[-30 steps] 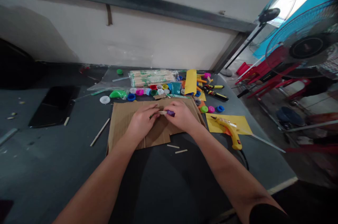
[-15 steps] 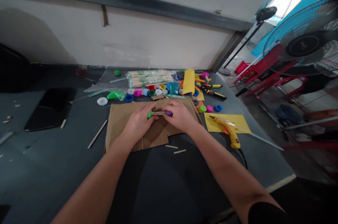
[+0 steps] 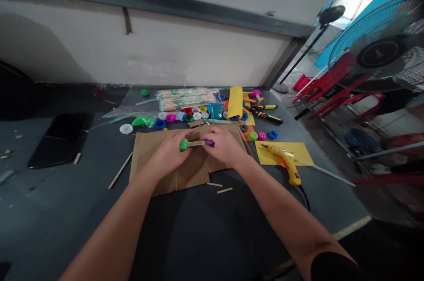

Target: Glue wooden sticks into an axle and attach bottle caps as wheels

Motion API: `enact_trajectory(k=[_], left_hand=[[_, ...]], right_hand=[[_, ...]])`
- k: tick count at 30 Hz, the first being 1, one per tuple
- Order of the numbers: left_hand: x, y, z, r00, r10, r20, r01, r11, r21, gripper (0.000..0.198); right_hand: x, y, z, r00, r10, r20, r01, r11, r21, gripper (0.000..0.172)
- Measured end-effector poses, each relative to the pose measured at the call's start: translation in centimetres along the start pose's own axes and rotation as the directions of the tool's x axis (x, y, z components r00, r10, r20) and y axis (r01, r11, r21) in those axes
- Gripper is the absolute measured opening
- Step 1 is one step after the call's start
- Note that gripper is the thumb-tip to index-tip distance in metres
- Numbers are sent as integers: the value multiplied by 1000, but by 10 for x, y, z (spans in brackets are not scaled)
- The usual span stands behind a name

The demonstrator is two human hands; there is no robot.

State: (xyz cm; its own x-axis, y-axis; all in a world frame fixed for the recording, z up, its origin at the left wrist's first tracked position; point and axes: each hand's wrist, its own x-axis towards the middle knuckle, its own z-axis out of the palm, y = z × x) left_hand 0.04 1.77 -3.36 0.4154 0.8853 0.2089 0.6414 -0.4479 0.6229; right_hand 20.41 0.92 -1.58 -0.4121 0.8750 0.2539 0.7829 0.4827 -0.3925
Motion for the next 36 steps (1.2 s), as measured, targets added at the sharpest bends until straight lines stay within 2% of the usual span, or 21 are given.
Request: enact_trajectory(k=[3,13,19,24,36], left_hand=[[0,-2,-1,997,-57,59,60,997,-42,44],[2,12,0,991,-84,108,85,996,-4,33],[2,4,11,998,51,25,-50,999,-16,30],[2,-2,22,985,151,-85,-150,988,19,27],[2,4,27,962,212,-174,-200,976,83,18]], right_hand=[[0,0,-1,1000,6,1,-6,1000,-4,13],[0,2,-1,1000,-19,-15,19,1000,-2,14],[0,3,-1,1000,-17,-21,17,1000,5,12],[0,2,-1,1000,-5,-12,5,1000,10,15],[1,3,0,1000,-20,-13,20,1000,-3,13]])
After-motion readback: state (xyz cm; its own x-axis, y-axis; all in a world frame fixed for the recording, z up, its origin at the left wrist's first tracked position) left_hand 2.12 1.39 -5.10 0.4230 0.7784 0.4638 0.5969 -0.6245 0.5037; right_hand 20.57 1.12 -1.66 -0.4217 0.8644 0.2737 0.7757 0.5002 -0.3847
